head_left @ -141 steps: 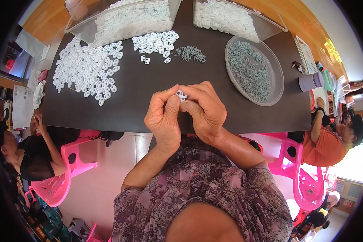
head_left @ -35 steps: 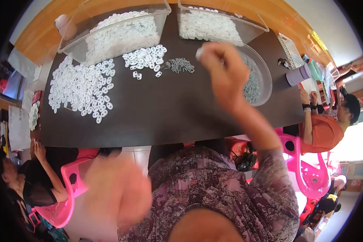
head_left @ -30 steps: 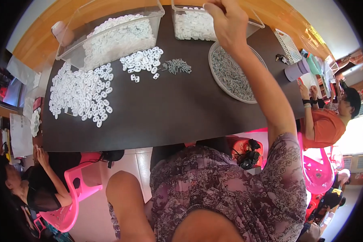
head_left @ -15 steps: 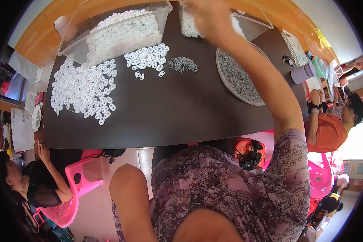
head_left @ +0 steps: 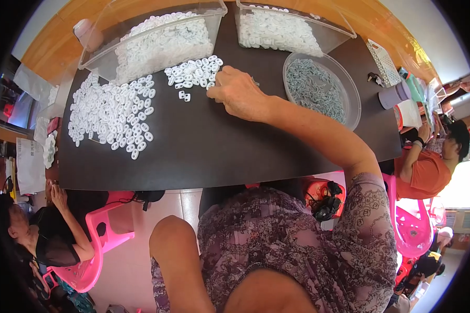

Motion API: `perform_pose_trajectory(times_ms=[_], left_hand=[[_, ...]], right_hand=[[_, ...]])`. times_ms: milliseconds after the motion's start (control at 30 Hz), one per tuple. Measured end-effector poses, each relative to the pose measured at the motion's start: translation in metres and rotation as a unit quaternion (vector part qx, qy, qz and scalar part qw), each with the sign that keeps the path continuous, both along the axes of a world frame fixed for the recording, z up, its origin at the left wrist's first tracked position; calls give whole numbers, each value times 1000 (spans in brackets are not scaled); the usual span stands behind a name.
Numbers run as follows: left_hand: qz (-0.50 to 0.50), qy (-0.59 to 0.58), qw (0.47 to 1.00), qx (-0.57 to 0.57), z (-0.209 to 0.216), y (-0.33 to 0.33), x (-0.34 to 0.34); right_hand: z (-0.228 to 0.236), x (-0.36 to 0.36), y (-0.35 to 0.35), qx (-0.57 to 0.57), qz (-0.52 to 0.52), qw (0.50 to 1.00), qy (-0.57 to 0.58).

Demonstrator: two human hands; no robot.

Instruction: Assembling small white plastic components by manually inserting metal spring clips into them at a workshop table.

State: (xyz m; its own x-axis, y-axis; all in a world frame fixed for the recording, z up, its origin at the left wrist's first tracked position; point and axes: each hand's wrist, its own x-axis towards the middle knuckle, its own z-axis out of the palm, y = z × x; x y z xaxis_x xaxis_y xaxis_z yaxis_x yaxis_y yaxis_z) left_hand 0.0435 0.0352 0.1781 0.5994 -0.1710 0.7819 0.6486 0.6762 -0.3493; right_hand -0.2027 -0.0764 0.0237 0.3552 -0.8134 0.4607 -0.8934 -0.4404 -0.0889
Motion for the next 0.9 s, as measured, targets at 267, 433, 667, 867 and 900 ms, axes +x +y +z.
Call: perform_pose_trajectory(times_ms=[267,433,667,867,900], left_hand=[[-14,-255,955,152,-66,-26,6],[43,-399,785,473,-110,-59,-37],[-58,-504,657,558,-161,-77,-53],[-193,-498,645,547,-167,-72,-61],[-192,-497,645,548,-168,-72,-60]], right_hand=[[-11,2,-3,-45,16,999,13],[-11,-3,-1,-78,21,996,29],[19,36,46,223,-102,841,-482],[22,48,68,301,-56,707,-637],[26,47,69,325,-45,678,-657]])
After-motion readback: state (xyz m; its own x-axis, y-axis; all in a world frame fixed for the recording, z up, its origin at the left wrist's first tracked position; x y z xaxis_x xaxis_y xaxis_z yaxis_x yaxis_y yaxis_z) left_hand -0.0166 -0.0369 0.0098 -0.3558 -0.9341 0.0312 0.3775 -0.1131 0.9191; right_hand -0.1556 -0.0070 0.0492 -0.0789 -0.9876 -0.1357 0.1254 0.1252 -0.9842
